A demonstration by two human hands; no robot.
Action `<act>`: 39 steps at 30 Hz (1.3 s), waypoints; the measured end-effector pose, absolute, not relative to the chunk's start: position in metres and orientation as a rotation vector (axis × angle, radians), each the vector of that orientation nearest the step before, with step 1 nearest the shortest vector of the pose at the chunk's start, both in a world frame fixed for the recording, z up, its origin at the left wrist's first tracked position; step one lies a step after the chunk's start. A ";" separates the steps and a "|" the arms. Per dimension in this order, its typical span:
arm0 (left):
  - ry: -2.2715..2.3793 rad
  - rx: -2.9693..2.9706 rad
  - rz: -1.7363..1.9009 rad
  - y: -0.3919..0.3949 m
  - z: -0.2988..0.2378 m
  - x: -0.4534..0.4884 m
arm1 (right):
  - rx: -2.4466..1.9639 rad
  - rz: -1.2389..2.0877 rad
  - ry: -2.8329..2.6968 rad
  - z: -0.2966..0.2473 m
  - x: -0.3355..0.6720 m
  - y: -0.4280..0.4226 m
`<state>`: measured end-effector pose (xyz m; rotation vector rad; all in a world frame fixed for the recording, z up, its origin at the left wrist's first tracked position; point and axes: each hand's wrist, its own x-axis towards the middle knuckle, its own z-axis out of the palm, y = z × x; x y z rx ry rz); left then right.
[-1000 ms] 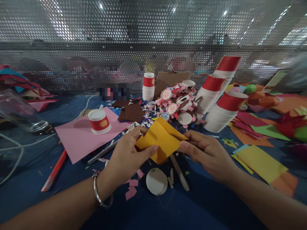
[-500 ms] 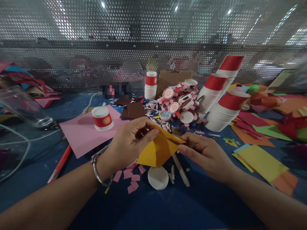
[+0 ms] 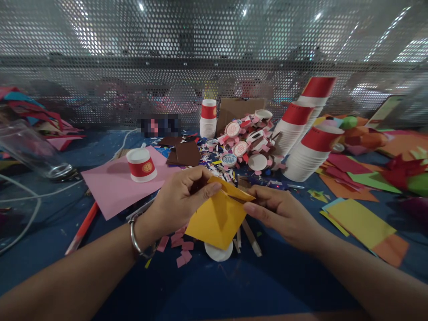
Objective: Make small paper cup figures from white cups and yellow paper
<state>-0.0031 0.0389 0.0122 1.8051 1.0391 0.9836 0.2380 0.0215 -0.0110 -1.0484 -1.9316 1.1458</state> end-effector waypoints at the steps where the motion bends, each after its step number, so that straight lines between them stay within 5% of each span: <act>1: 1.038 1.813 0.986 0.039 0.012 -0.003 | -1.040 1.158 -1.928 -0.010 0.237 0.022; 39: 0.988 1.919 0.957 0.033 0.010 -0.003 | -0.981 1.509 -1.717 -0.016 0.238 0.016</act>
